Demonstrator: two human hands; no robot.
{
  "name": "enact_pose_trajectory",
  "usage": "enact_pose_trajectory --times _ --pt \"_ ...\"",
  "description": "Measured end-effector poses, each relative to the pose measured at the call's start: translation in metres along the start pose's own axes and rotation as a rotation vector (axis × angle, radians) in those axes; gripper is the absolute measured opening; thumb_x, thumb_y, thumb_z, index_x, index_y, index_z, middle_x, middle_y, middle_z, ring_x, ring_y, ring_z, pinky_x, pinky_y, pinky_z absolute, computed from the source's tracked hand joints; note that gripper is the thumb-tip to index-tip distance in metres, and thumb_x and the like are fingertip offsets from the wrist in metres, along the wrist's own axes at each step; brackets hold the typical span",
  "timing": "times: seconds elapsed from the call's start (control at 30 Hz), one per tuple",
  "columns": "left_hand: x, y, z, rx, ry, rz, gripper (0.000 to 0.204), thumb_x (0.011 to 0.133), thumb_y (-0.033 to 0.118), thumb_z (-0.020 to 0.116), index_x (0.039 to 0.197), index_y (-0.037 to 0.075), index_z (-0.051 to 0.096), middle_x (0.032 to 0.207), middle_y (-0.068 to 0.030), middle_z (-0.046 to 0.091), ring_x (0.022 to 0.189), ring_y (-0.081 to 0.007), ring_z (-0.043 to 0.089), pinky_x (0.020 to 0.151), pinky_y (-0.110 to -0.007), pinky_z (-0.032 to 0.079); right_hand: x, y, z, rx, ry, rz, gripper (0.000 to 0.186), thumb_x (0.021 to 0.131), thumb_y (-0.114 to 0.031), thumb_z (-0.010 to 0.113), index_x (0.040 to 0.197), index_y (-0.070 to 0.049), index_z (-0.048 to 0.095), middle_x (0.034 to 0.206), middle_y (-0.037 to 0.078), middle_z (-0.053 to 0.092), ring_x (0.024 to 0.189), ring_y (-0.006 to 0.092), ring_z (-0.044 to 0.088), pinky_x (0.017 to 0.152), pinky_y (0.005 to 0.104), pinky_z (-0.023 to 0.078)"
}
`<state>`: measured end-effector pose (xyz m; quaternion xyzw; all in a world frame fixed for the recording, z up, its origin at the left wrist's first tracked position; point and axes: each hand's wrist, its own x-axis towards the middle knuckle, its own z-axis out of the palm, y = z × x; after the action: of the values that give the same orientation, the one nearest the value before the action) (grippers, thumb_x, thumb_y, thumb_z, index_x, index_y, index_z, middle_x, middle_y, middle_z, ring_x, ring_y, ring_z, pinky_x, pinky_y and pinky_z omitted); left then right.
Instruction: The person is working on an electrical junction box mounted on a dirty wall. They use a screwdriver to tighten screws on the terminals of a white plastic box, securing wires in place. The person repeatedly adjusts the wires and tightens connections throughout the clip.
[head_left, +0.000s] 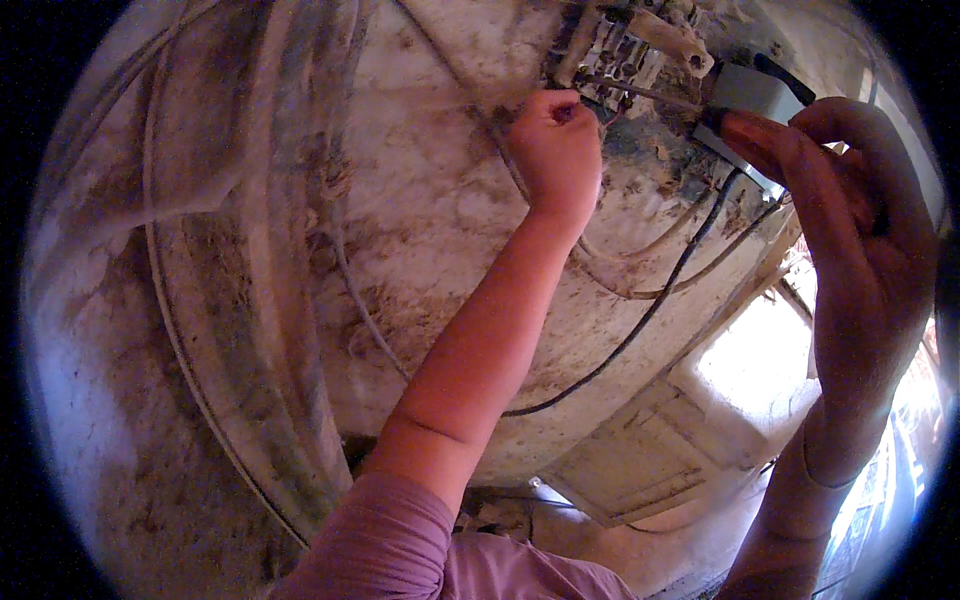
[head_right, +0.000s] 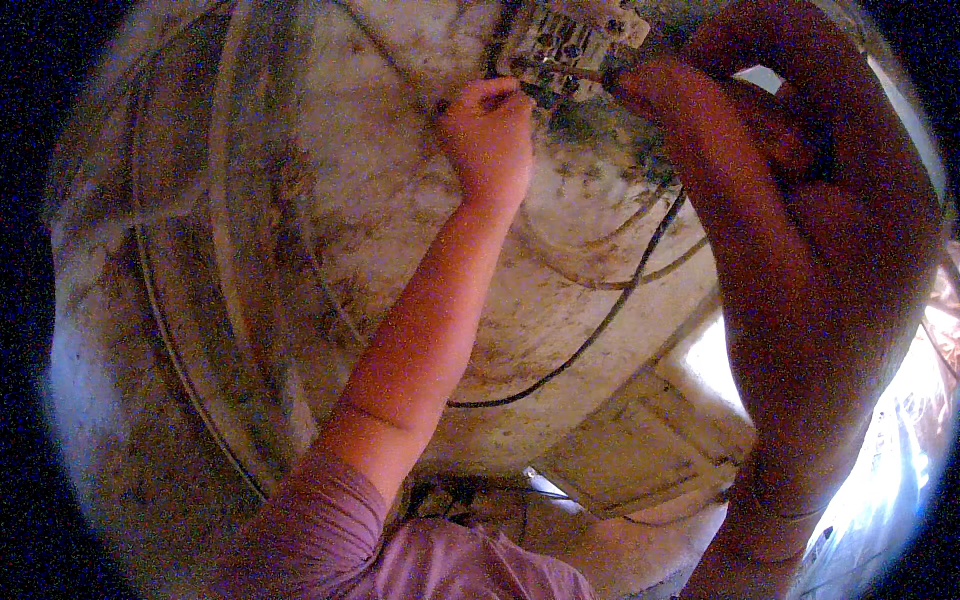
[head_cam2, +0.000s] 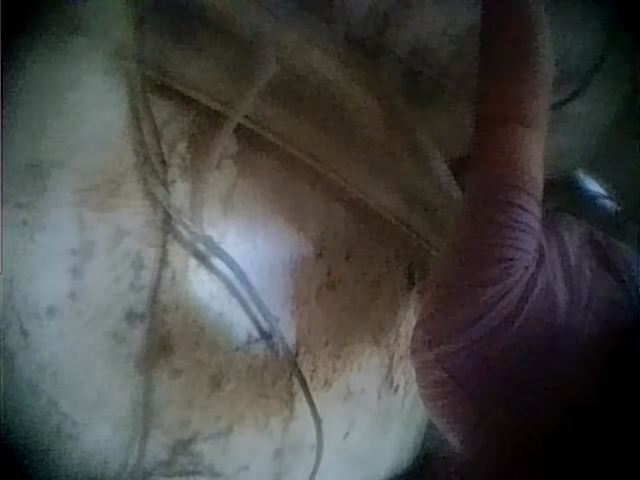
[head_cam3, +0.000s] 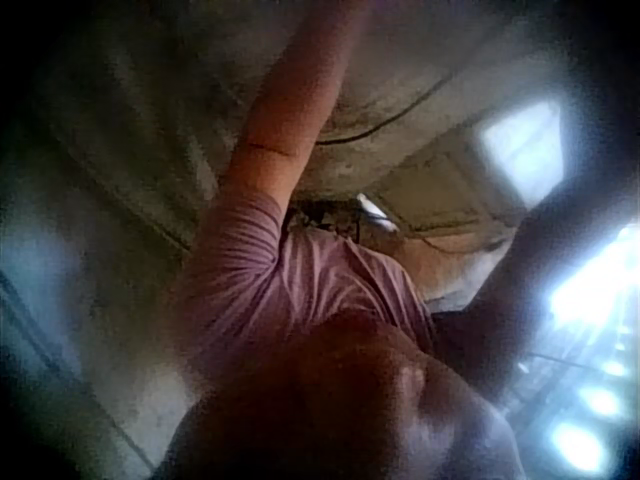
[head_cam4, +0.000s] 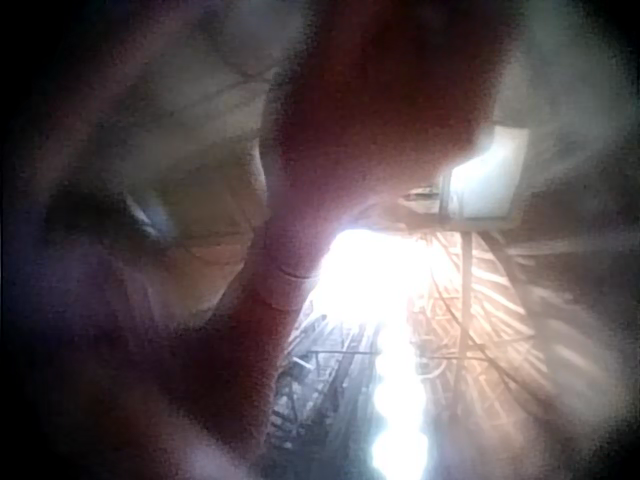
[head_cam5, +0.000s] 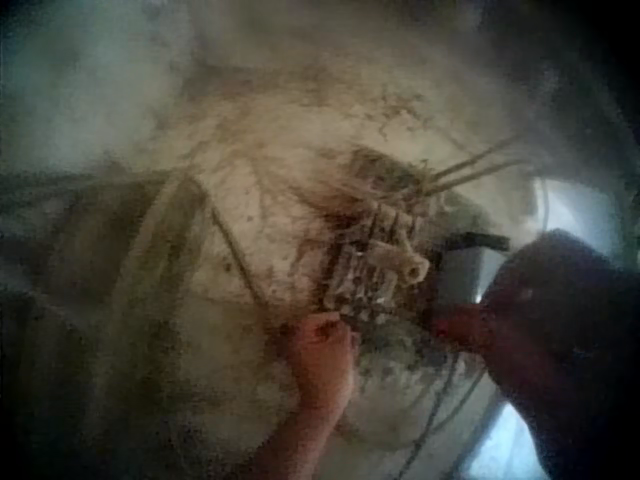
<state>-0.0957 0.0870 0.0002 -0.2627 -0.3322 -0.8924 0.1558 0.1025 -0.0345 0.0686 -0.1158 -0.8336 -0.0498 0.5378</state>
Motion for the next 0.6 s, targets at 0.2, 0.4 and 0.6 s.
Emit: enact_pose_trajectory --times 0.2,0.4,0.6 --pt "0.0 0.0 0.003 -0.081 0.033 -0.047 0.014 0.069 0.004 0.065 0.082 -0.001 0.065 0.069 -0.0076 0.064 0.058 -0.0142 0.057 0.055 -0.028 0.046 0.0 0.005 0.004 0.087 0.052 -0.025 0.011 0.087 -0.01 0.058 0.096 -0.003 0.059 0.078 0.003 0.065 0.072 0.0039 0.058 0.064 0.0164 0.04" --pt "-0.002 0.0 0.007 -0.064 0.04 -0.013 0.014 0.068 0.004 0.066 0.081 -0.001 0.065 0.069 -0.0072 0.064 0.058 -0.0144 0.057 0.055 -0.028 0.046 0.001 0.004 0.0 -0.016 0.037 -0.048 0.01 0.088 -0.011 0.057 0.095 -0.003 0.057 0.087 0.01 0.068 0.075 0.0097 0.063 0.066 0.0179 0.043" --pt "-0.001 -0.001 0.006 0.003 0.016 -0.025 0.013 0.067 0.005 0.065 0.079 -0.001 0.065 0.068 -0.008 0.064 0.058 -0.0158 0.058 0.056 -0.029 0.047 0.004 0.007 0.004 0.084 0.057 0.1 0.014 0.089 -0.015 0.054 0.096 -0.003 0.058 0.087 0.009 0.068 0.074 0.0098 0.063 0.067 0.0171 0.043"
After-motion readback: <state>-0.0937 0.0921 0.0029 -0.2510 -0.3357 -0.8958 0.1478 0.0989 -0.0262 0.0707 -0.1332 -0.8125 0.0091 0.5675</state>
